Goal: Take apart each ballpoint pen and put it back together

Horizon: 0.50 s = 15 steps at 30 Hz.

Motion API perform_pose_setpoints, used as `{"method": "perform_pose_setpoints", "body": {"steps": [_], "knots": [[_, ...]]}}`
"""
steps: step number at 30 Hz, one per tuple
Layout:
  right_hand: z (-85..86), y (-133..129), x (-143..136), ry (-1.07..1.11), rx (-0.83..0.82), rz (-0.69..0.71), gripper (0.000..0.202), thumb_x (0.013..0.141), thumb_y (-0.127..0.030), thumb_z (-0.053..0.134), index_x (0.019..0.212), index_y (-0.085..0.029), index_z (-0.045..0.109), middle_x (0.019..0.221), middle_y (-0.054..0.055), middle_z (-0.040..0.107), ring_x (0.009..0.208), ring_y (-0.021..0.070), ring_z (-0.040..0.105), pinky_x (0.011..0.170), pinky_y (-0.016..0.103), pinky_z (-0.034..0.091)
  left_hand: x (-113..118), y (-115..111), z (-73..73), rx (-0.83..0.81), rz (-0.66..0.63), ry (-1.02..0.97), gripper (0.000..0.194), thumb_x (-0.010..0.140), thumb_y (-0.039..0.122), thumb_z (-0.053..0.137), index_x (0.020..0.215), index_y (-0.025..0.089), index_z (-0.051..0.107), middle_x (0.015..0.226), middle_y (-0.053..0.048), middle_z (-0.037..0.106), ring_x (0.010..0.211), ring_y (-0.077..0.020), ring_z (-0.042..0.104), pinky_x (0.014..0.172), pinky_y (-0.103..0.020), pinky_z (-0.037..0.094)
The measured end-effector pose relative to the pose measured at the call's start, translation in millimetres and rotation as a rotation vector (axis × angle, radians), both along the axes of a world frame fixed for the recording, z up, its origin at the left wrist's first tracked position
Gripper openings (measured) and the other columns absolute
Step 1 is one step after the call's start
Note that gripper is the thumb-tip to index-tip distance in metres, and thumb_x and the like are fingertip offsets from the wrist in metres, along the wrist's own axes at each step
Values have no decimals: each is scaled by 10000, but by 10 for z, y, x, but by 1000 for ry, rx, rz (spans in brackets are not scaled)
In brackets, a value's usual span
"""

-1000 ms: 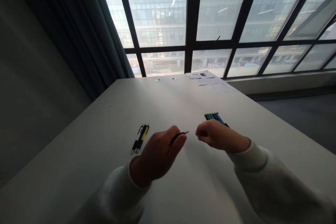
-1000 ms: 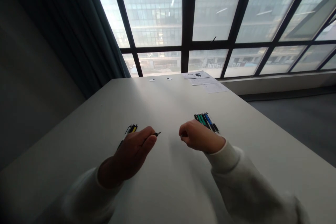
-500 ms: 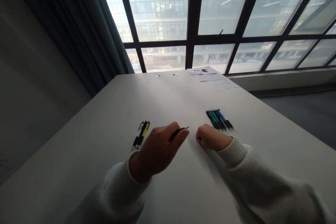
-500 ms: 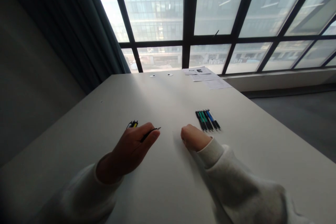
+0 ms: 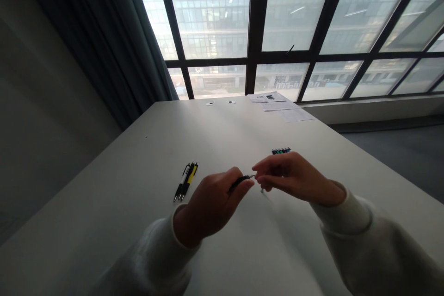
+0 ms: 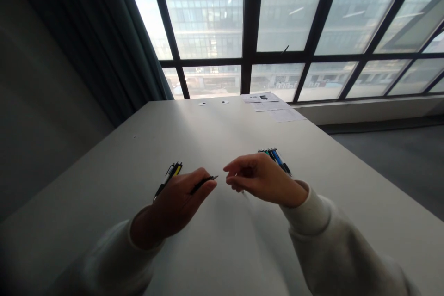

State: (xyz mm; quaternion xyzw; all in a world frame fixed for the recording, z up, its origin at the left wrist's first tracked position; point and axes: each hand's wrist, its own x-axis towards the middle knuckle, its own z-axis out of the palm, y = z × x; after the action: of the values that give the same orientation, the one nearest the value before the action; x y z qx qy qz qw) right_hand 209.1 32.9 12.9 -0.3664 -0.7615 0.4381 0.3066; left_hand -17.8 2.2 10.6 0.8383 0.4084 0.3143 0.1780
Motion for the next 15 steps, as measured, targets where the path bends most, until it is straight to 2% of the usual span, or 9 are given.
{"method": "perform_pose_setpoints", "body": {"steps": [2, 4, 9, 15], "knots": [[117, -103, -33, 172, -34, 46, 319, 842, -337, 734, 1079, -128, 697, 812, 67, 739, 677, 153, 676, 644, 280, 574, 9, 3, -8, -19, -16, -14, 200, 996, 350, 462, 879, 203, 530, 650, 62, 536, 544, -91, 461, 557, -224, 332], [177, -168, -83, 220, -16, 36, 273, 832, -291, 751, 1047, -128, 709, 787, 59, 738, 669, 141, 670, 638, 264, 565, 12, 14, -14, -33, -23, -25, 181, 1005, 347, 443, 951, 207, 545, 707, 48, 594, 577, -96, 508, 575, -222, 357], [193, -183, -157, 232, 10, 9, 176, 843, -265, 740, 928, -113, 719, 720, 49, 724, 642, 136, 663, 617, 252, 560, -1, 39, -27, 11, -17, 9, 218, 1017, 361, 414, 949, 206, 552, 716, 37, 608, 557, -98, 504, 548, -224, 348], [206, -175, -146, 195, 14, 23, 169, 852, -262, 729, 925, -112, 701, 720, 47, 718, 635, 132, 649, 601, 247, 536, -13, 41, -51, 26, -42, 51, 231, 1022, 367, 414, 957, 214, 575, 745, 27, 634, 586, -101, 534, 573, -229, 367]]}}
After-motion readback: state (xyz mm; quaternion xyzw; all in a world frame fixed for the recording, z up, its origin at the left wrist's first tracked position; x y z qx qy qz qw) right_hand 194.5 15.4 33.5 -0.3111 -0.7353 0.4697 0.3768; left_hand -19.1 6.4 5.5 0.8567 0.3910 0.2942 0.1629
